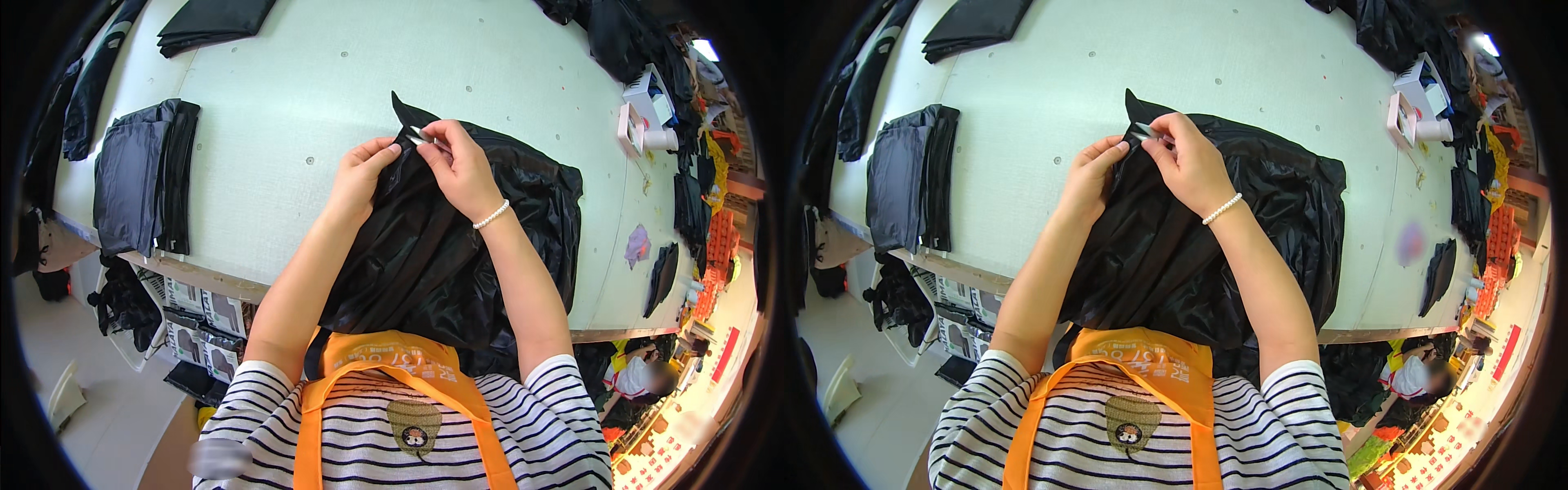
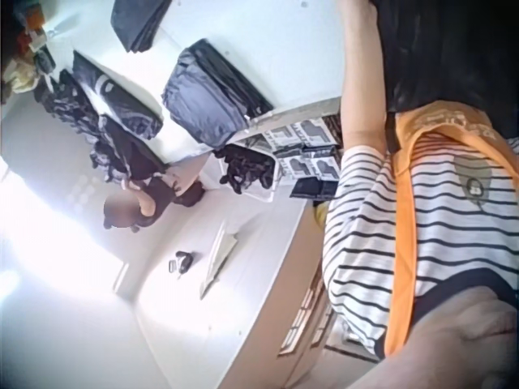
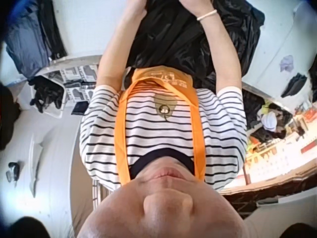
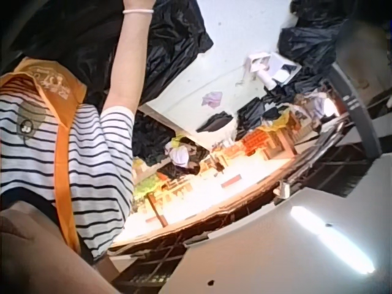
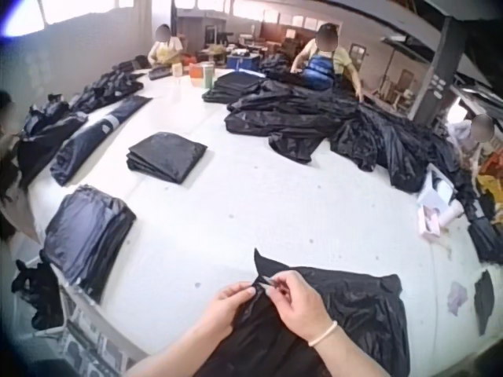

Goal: The person folds black plastic bags on a table, smoothing and aligning them into neat stacks. The person then handles a black garment, smoothing it out and using a small tool to snip threads or tags before folding it.

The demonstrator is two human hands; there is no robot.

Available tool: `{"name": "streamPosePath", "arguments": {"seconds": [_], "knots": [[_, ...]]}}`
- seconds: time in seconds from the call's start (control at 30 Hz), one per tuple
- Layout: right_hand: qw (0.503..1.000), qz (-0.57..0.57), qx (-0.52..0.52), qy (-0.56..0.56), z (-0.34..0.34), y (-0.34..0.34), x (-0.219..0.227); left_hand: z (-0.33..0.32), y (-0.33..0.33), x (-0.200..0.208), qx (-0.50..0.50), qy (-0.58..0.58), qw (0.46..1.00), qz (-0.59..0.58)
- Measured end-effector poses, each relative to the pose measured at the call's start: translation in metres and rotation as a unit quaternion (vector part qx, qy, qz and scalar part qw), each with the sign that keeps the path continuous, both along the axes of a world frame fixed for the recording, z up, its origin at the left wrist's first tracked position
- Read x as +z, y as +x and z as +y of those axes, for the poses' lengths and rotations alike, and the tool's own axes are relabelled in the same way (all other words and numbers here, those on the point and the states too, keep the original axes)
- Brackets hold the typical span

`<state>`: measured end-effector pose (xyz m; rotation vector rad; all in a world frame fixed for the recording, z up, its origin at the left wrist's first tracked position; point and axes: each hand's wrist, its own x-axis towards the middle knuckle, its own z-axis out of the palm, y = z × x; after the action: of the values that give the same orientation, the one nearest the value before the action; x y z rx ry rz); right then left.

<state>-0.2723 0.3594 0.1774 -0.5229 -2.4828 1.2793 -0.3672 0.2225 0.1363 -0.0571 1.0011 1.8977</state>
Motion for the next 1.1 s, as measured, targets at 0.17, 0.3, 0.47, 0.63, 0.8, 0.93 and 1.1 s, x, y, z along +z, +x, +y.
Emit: {"name": "streamPosePath", "arguments": {"seconds": [0.17, 0.3, 0.47, 0.63, 0.8, 0.93, 1.1], "knots": [[0.993, -0.002, 0.057, 0.107, 0.007, -0.007, 0.006, 0.002, -0.003, 0.002, -0.003, -0.025, 0.999, 0.047], [0.986, 0.004, 0.102, 0.131, 0.016, -0.013, 0.007, 0.002, -0.005, 0.006, -0.01, -0.048, 0.995, 0.092], [0.99, 0.004, 0.123, 0.063, 0.021, -0.019, 0.008, 0.001, -0.009, 0.012, -0.02, -0.042, 0.991, 0.123], [0.986, 0.001, 0.125, 0.108, 0.02, -0.02, 0.015, 0.001, -0.012, 0.006, -0.034, -0.04, 0.989, 0.136], [0.991, 0.044, 0.08, 0.099, 0.02, -0.019, 0.012, 0.001, -0.01, 0.013, -0.022, -0.045, 0.994, 0.101], [0.995, 0.027, 0.069, 0.06, 0.012, -0.014, 0.015, -0.001, -0.012, 0.011, -0.02, -0.044, 0.994, 0.102], [0.988, 0.029, 0.076, 0.133, 0.008, -0.014, 0.018, -0.002, -0.009, 0.018, -0.024, -0.075, 0.985, 0.153]]}}
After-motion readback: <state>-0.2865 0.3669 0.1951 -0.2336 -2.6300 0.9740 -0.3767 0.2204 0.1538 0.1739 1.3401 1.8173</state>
